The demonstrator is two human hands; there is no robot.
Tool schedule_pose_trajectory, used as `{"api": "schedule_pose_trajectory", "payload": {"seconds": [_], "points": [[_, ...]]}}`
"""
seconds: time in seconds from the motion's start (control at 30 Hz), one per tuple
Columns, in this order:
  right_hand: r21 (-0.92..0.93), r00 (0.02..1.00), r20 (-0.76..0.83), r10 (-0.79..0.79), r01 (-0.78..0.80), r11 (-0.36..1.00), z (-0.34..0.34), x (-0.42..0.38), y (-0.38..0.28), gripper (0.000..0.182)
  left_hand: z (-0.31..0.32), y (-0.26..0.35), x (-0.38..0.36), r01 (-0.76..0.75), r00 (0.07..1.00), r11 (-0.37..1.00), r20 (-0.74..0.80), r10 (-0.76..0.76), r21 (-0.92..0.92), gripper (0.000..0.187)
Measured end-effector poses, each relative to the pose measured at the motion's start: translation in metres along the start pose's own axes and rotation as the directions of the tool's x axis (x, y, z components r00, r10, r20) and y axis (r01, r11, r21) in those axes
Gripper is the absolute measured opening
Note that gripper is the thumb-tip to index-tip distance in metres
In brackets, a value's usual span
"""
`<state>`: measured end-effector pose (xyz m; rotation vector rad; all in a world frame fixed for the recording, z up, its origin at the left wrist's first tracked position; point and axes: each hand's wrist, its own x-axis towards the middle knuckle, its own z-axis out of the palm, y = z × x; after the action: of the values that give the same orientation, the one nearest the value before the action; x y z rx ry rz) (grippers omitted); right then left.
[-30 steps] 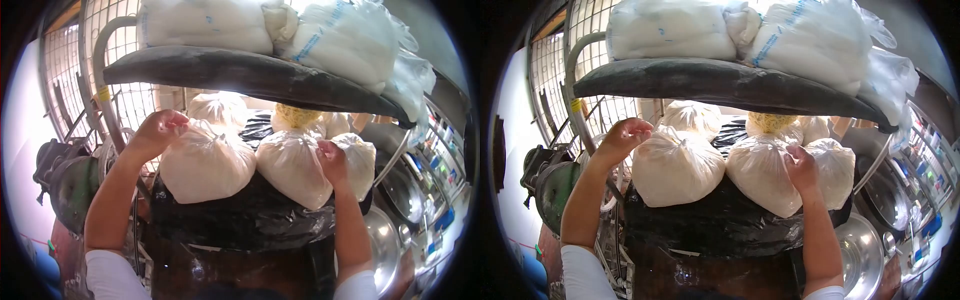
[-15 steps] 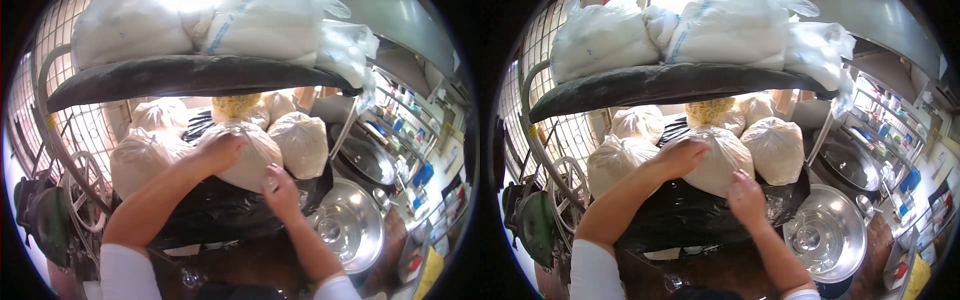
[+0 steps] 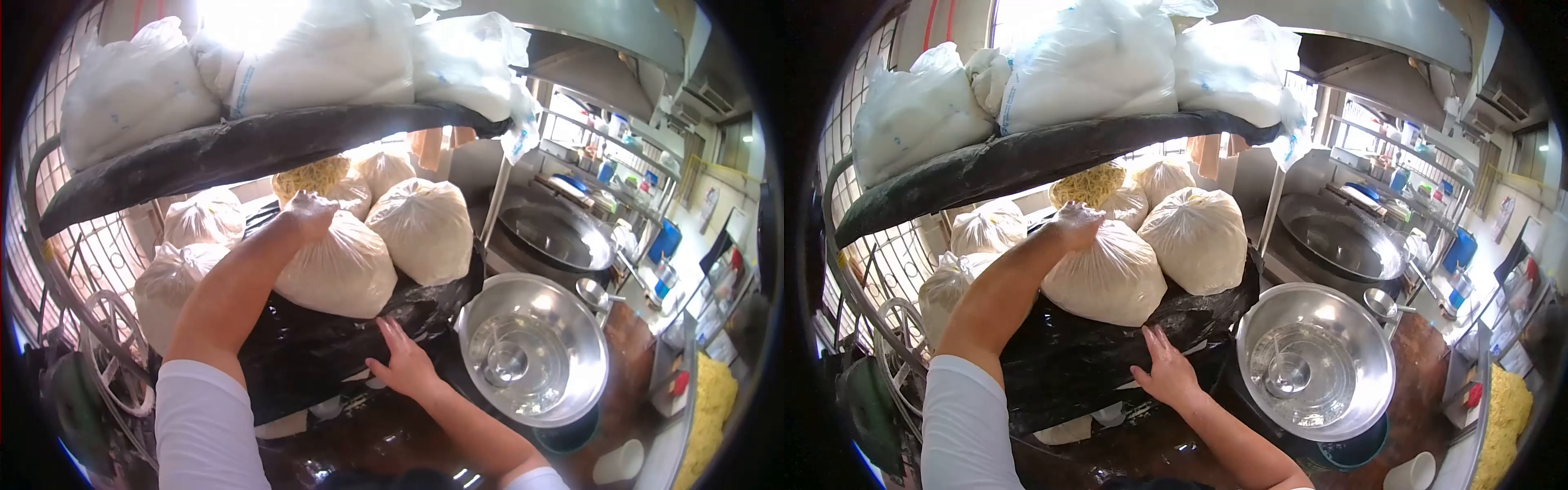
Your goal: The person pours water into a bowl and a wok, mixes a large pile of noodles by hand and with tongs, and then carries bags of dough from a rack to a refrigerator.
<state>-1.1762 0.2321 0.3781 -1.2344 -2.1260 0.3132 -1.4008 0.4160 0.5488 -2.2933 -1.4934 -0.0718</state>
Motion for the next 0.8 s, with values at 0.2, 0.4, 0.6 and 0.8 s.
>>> {"api": "schedule_pose_trajectory", "payload": {"seconds": [0.2,0.4,0.6,0.8], "points": [[0.075,0.999,0.026,0.026,-0.028,0.997,0.001,-0.002,0.003,0.074,0.036,-0.015,-0.016,-0.025,0.966,0.938,-0.249,-0.066,-0.347,0.031],[0.149,1.000,-0.003,-0.011,0.012,0.989,0.015,-0.012,-0.003,0.067,0.018,-0.035,0.022,0.184,0.793,0.886,-0.468,-0.389,-0.426,0.037],[0.036,0.911,0.363,0.196,-0.223,0.974,0.019,-0.114,0.024,0.052,0.022,-0.110,0.132,0.321,0.727,0.930,-0.583,-0.364,-0.181,0.040],[-0.357,0.487,0.035,0.873,-0.810,0.466,0.035,-0.399,0.084,0.046,0.039,-0.156,0.191,0.370,0.864,0.922,-0.323,-0.387,-0.114,0.040]]}}
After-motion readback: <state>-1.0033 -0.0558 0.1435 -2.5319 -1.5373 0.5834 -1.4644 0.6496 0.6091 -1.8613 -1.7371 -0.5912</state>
